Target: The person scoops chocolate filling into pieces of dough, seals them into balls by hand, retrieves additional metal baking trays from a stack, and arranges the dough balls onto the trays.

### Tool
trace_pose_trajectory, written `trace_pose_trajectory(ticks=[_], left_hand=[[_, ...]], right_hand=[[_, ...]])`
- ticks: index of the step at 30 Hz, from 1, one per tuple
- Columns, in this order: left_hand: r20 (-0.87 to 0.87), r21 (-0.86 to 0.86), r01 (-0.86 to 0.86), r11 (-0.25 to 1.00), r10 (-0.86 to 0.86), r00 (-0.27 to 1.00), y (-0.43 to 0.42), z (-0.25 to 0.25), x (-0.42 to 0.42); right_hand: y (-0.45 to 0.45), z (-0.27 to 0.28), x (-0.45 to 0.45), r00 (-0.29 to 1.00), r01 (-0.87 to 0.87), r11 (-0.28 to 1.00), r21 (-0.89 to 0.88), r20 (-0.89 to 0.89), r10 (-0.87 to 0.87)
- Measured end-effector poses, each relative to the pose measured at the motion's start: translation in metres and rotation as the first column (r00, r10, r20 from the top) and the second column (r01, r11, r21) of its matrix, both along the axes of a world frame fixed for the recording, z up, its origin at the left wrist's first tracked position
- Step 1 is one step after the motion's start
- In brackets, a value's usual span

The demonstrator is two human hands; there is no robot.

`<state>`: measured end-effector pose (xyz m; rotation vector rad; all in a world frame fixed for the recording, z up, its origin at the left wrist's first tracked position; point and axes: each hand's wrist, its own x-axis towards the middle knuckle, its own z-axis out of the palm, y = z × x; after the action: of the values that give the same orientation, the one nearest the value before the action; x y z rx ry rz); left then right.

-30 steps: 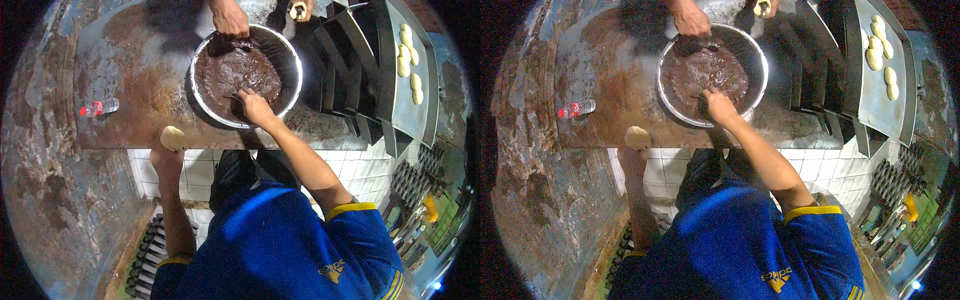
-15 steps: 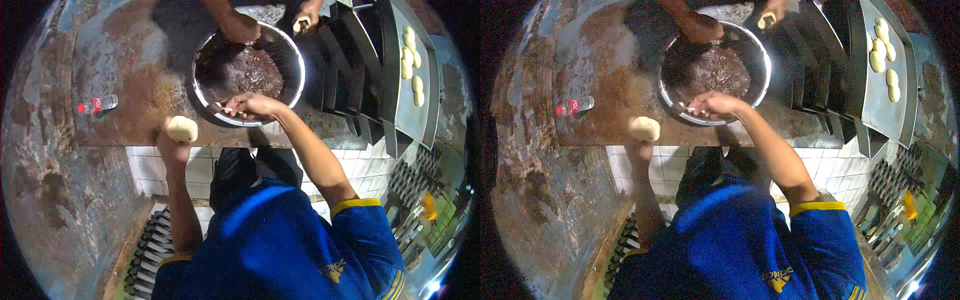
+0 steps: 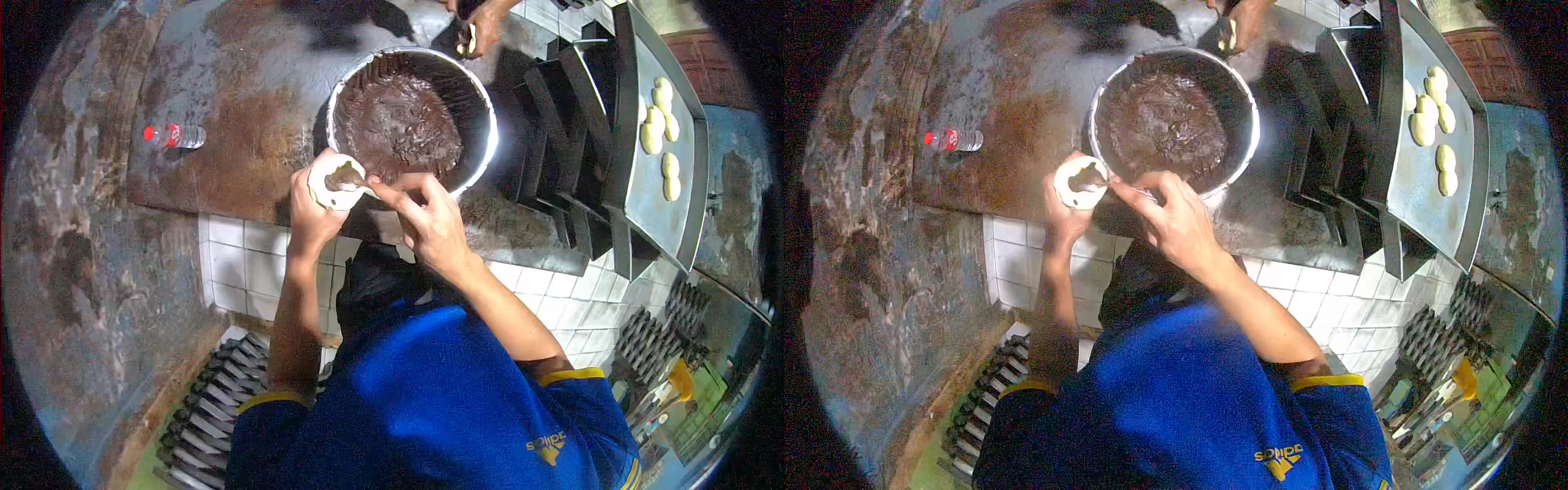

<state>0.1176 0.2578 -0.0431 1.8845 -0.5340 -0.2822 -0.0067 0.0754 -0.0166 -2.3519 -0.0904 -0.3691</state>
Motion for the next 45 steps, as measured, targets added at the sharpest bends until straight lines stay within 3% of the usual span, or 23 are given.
trace_pose_trajectory(ticks=[2, 5, 6, 7, 8, 9, 10, 11, 13, 15, 17, 19, 25, 27, 29, 31, 33, 34, 36, 40, 42, 43, 45], left_hand=[[-0.037, -0.016, -0.008, 1.0, 0.008, 0.999, -0.009, -0.014, -0.012], [-0.081, 0.066, -0.27, 0.961, 0.275, 0.958, -0.026, -0.046, -0.037], [-0.178, 0.097, -0.119, 0.988, 0.135, 0.975, -0.037, -0.013, -0.04], [-0.173, 0.097, -0.119, 0.988, 0.135, 0.976, -0.043, -0.008, -0.048], [-0.186, 0.03, -0.029, 0.999, 0.034, 0.982, -0.05, -0.004, -0.058], [-0.192, -0.035, 0.064, 0.997, -0.07, 0.979, -0.056, -0.001, -0.068], [-0.193, -0.023, 0.029, 0.999, -0.033, 0.981, -0.063, -0.005, -0.081], [-0.188, -0.015, 0.036, 0.999, -0.039, 0.981, -0.067, -0.01, -0.091], [-0.106, 0.046, 0.167, 0.985, -0.162, 0.981, -0.074, -0.014, -0.108], [-0.165, 0.061, 0.209, 0.976, -0.196, 0.967, -0.092, 0.02, -0.128], [-0.243, 0.044, 0.359, 0.932, -0.338, 0.909, -0.107, 0.046, -0.146], [-0.302, 0.055, 0.404, 0.913, -0.371, 0.878, -0.116, 0.063, -0.162], [-0.369, -0.04, 0.617, 0.786, -0.586, 0.721, -0.125, 0.106, -0.18], [-0.382, -0.108, 0.613, 0.783, -0.602, 0.701, -0.126, 0.115, -0.185], [-0.446, -0.302, 0.533, 0.79, -0.612, 0.653, -0.12, 0.125, -0.189], [-0.435, -0.426, 0.469, 0.774, -0.629, 0.644, -0.117, 0.129, -0.196], [-0.388, -0.426, 0.365, 0.828, -0.531, 0.753, -0.112, 0.125, -0.193], [-0.474, -0.478, 0.203, 0.854, -0.445, 0.76, -0.116, 0.132, -0.201], [-0.487, -0.478, 0.208, 0.853, -0.455, 0.746, -0.104, 0.128, -0.193], [-0.497, -0.53, 0.207, 0.822, -0.499, 0.71, -0.083, 0.124, -0.178], [-0.507, -0.549, 0.224, 0.806, -0.533, 0.677, -0.072, 0.13, -0.167], [-0.516, -0.616, 0.194, 0.763, -0.577, 0.633, -0.066, 0.139, -0.162], [-0.517, -0.734, 0.119, 0.668, -0.664, 0.539, -0.057, 0.154, -0.154]], right_hand=[[-0.008, -0.016, -0.024, 0.999, 0.034, 0.999, 0.038, -0.022, -0.033], [-0.033, -0.077, -0.086, 0.968, 0.248, 0.901, 0.356, -0.065, -0.241], [-0.047, -0.103, -0.115, 0.919, 0.391, 0.868, 0.306, -0.185, -0.348], [-0.064, -0.142, -0.148, 0.816, 0.566, 0.731, 0.382, -0.383, -0.432], [-0.083, -0.168, -0.173, 0.729, 0.67, 0.671, 0.317, -0.454, -0.513], [-0.113, -0.227, -0.21, 0.728, 0.616, 0.788, -0.005, -0.379, -0.571], [-0.135, -0.226, -0.219, 0.708, 0.496, 0.867, -0.056, -0.553, -0.44], [-0.152, -0.219, -0.22, 0.639, 0.359, 0.93, -0.076, -0.706, -0.304], [-0.159, -0.164, -0.194, 0.742, 0.335, 0.942, -0.018, -0.611, -0.276], [-0.15, -0.054, -0.154, 0.907, 0.206, 0.933, 0.295, -0.416, -0.069], [-0.139, 0.031, -0.141, 0.982, -0.065, 0.893, 0.445, -0.131, 0.137], [-0.136, 0.069, -0.141, 0.974, -0.213, 0.949, 0.231, -0.031, 0.226], [-0.141, 0.094, -0.17, 0.981, -0.161, 0.883, 0.441, -0.026, 0.192], [-0.143, 0.094, -0.179, 0.975, -0.04, 0.821, 0.57, -0.155, 0.156], [-0.136, 0.096, -0.184, 0.978, 0.019, 0.768, 0.64, -0.171, 0.118], [-0.127, 0.103, -0.185, 0.976, 0.134, 0.55, 0.824, -0.205, 0.069], [-0.122, 0.119, -0.187, 0.977, 0.096, 0.618, 0.781, -0.192, 0.09], [-0.115, 0.129, -0.186, 0.987, 0.071, 0.707, 0.703, -0.15, 0.051], [-0.103, 0.158, -0.185, 0.983, 0.058, 0.942, 0.331, -0.186, 0.005], [-0.078, 0.17, -0.156, 0.986, -0.055, 0.994, -0.091, 0.153, 0.068], [-0.073, 0.17, -0.141, 0.98, -0.14, 0.99, 0.025, 0.144, 0.135], [-0.065, 0.173, -0.137, 0.99, -0.094, 0.975, 0.202, 0.125, 0.07], [-0.058, 0.18, -0.134, 1.0, -0.014, 0.98, 0.201, 0.015, 0.011]])
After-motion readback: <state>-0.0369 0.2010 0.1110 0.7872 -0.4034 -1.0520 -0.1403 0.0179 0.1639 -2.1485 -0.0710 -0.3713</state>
